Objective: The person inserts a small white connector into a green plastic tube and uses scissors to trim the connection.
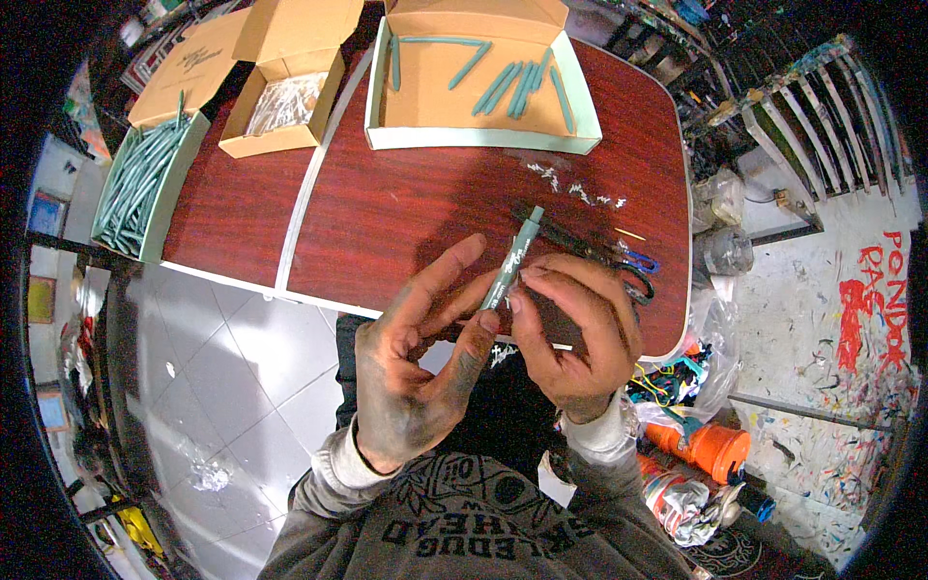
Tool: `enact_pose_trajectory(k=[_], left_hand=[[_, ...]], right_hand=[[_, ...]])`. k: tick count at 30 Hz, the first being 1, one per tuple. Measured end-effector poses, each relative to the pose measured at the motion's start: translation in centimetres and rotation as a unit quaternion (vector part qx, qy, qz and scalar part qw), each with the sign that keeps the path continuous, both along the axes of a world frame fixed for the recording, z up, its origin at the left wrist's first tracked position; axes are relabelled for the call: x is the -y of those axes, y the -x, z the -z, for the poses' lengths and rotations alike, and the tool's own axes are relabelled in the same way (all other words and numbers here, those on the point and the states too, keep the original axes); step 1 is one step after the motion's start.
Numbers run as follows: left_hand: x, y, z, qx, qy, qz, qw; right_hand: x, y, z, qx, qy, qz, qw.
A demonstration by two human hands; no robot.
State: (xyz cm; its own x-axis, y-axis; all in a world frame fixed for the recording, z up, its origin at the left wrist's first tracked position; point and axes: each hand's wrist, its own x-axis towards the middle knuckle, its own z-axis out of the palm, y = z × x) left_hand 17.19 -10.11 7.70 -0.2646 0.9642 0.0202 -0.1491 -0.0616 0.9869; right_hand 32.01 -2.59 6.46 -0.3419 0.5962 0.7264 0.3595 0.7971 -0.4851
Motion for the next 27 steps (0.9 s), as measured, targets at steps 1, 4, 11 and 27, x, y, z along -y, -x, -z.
enact_pose_trajectory(k=[1,4,11,27], left_hand=[[0.0,0.0,-0.1,-0.004,0.007,-0.001,1.000],[0.1,0.1,0.0,-0.039,-0.016,-0.004,0.999],[0.3,-0.5,0.7,-0.077,-0.033,-0.044,0.996],[1.3,-0.1,0.5,0.194,0.015,-0.019,0.981]], right_hand=[[-0.1,-0.1,-0.2,0.015,-0.012,-0.011,1.000],[0.0,-0.1,-0.5,0.048,-0.053,-0.008,0.997],[0.5,0.4,0.1,0.022,-0.024,0.012,0.999],[0.4,-0.9,1.1,0.137,-0.112,-0.065,0.982]])
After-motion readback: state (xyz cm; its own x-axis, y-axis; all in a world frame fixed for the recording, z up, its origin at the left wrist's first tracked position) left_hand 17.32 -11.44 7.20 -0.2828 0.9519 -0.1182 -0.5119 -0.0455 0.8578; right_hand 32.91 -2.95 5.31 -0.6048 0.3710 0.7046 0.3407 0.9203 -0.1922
